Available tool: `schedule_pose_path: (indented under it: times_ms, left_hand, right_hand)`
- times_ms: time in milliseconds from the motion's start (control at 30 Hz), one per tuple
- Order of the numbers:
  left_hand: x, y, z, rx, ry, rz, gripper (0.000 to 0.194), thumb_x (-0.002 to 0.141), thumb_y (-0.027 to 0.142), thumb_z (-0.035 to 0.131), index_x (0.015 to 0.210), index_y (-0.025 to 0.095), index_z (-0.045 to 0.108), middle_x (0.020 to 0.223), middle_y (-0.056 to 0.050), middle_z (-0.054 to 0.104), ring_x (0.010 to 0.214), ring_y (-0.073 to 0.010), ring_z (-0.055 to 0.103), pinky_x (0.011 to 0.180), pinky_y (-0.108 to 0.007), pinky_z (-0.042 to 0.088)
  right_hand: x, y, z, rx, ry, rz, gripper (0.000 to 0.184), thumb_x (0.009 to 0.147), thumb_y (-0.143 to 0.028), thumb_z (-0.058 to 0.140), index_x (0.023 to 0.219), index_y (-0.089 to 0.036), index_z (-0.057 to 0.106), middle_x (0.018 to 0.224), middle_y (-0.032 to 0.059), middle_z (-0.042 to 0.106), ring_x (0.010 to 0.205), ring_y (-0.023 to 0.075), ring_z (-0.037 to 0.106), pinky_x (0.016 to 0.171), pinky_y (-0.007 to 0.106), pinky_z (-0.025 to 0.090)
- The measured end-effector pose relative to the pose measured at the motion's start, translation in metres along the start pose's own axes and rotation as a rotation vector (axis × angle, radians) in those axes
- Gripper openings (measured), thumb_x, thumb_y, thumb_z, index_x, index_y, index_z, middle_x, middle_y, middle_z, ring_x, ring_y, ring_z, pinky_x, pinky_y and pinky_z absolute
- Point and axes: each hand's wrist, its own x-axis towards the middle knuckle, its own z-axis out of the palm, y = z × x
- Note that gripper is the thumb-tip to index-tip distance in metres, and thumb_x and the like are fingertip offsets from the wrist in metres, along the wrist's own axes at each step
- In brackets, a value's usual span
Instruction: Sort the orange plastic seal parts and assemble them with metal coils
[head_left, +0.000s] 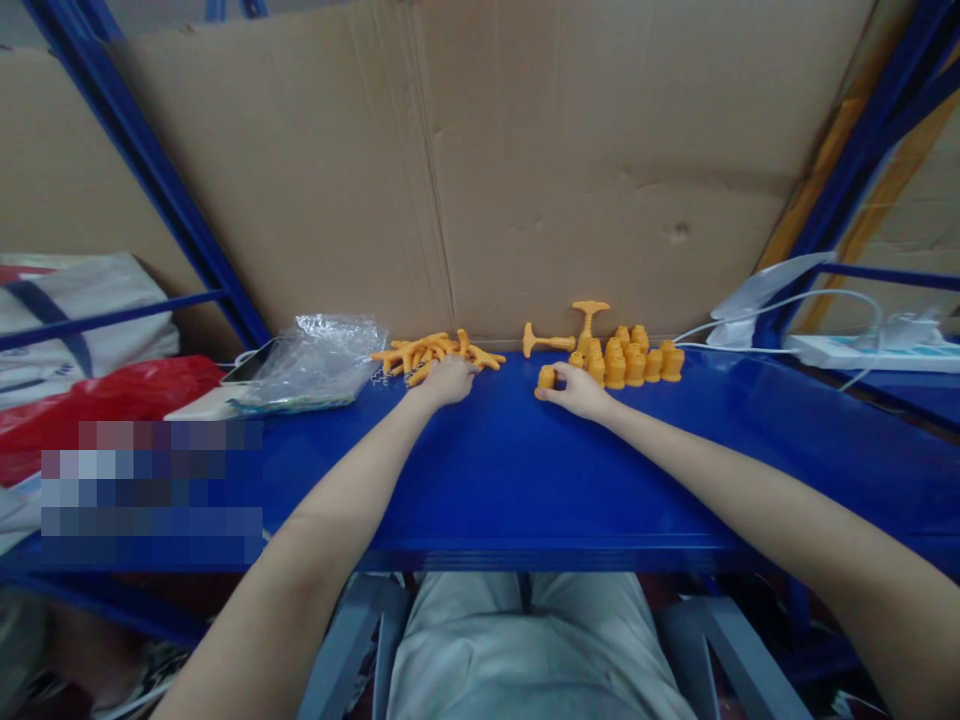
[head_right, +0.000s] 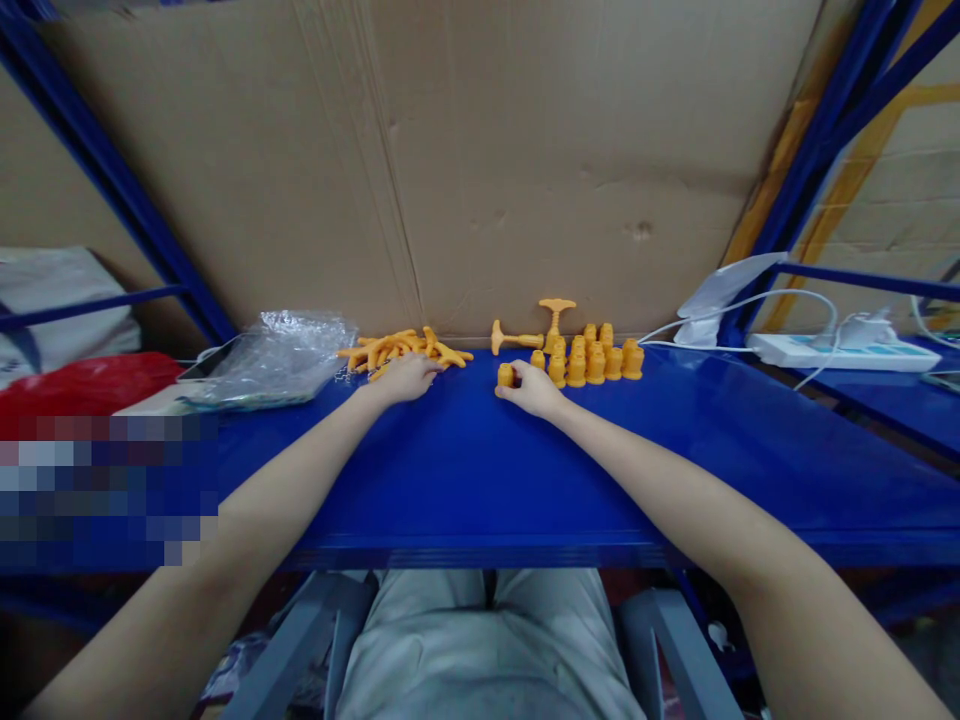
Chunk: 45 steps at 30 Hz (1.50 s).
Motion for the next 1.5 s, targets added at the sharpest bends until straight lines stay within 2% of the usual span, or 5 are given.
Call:
schedule_pose_path:
  times_ms: [233,500,667,1067,1500]
  left_hand:
    - [0.001,-0.013,0.008,0.017,0.232,-0.093,0.050,0.092,0.011,0.041,0.137,0.022,0.058,0.130,-0.016,0.058,0.125,-0.0326,0.051,0.097,-0.044,0.043]
    - [0.002,-0.022,0.012,0.064,0.284,-0.058,0.025,0.095,0.022,0.049,0.104,0.017,0.071,0.116,-0.016,0.064,0.115,-0.0334,0.057,0.092,-0.045,0.042]
    - [0.004,-0.022,0.014,0.020,0.397,-0.037,0.026,0.098,0.023,0.043,0.102,0.015,0.067,0.113,-0.017,0.066,0.110,-0.0313,0.060,0.090,-0.044,0.041]
    - [0.008,0.008,0.020,-0.016,0.483,0.398,0.021,0.100,0.027,0.046,0.106,0.017,0.065,0.094,-0.009,0.071,0.093,-0.0241,0.064,0.090,-0.041,0.041]
    - [0.001,0.023,0.016,-0.044,0.483,0.344,0.021,0.101,0.030,0.045,0.103,0.020,0.064,0.097,-0.007,0.068,0.098,-0.0246,0.061,0.093,-0.044,0.041]
  right_hand:
    - [0.002,0.011,0.004,0.006,0.021,-0.116,0.022,0.080,-0.026,0.068,0.099,-0.018,0.062,0.096,0.0054,0.072,0.091,0.0220,0.068,0.088,0.037,0.053]
    - [0.003,0.018,0.007,0.017,0.014,-0.189,0.027,0.081,-0.030,0.068,0.104,-0.018,0.064,0.095,0.0053,0.071,0.089,0.0221,0.068,0.086,0.038,0.054]
    - [0.003,0.017,0.008,0.004,0.024,-0.240,0.032,0.083,-0.028,0.066,0.113,-0.016,0.066,0.101,0.0085,0.072,0.094,0.0239,0.068,0.089,0.041,0.055]
    - [0.004,0.019,0.006,-0.216,0.167,-0.234,0.037,0.084,-0.020,0.059,0.121,-0.017,0.067,0.113,0.0127,0.070,0.108,0.0293,0.066,0.099,0.047,0.052]
    - [-0.002,0.008,0.002,-0.308,0.154,-0.218,0.037,0.087,-0.019,0.056,0.122,-0.017,0.068,0.114,0.0134,0.070,0.108,0.0303,0.067,0.097,0.046,0.054]
